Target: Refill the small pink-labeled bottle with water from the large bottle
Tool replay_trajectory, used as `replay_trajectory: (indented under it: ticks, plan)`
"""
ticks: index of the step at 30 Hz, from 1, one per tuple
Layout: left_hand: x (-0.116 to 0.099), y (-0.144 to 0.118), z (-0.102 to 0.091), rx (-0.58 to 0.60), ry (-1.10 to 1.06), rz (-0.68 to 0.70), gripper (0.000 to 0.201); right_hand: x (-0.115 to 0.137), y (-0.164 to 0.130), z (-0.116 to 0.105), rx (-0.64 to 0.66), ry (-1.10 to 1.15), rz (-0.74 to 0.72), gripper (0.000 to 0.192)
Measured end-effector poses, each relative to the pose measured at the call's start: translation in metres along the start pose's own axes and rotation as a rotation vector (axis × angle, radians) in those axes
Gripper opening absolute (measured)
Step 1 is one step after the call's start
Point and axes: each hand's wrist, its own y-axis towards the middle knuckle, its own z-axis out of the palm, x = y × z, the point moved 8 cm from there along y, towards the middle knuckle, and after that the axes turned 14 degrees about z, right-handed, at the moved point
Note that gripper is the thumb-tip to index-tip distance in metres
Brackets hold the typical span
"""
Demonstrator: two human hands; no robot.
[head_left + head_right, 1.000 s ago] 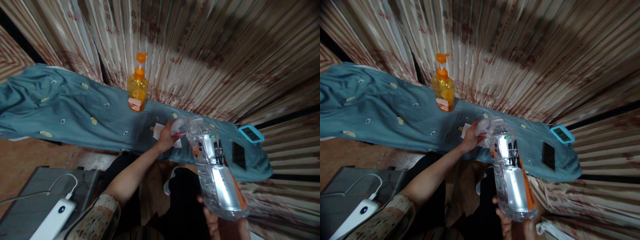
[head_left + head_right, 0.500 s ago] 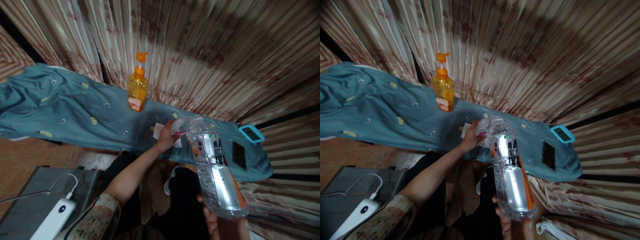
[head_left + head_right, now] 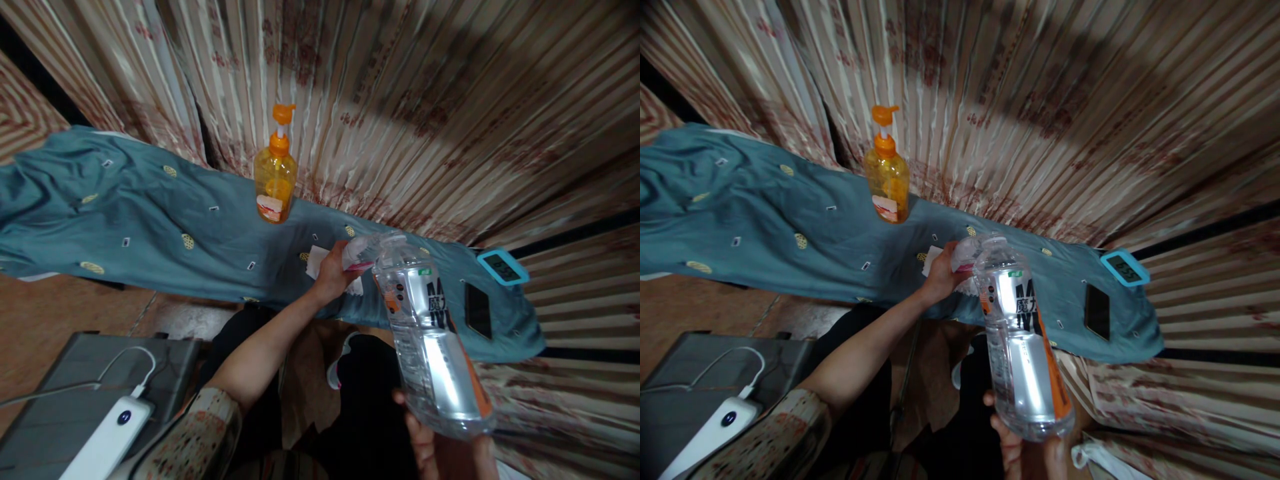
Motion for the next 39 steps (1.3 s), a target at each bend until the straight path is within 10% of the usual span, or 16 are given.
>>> replay_trajectory:
  ticks: [39]
  plan:
    - [0.000, 0.000, -0.001, 0.006, -0.017, -0.014, 0.056, 0.001, -0.007, 0.024, 0.072, 0.061, 0.023, 0.057]
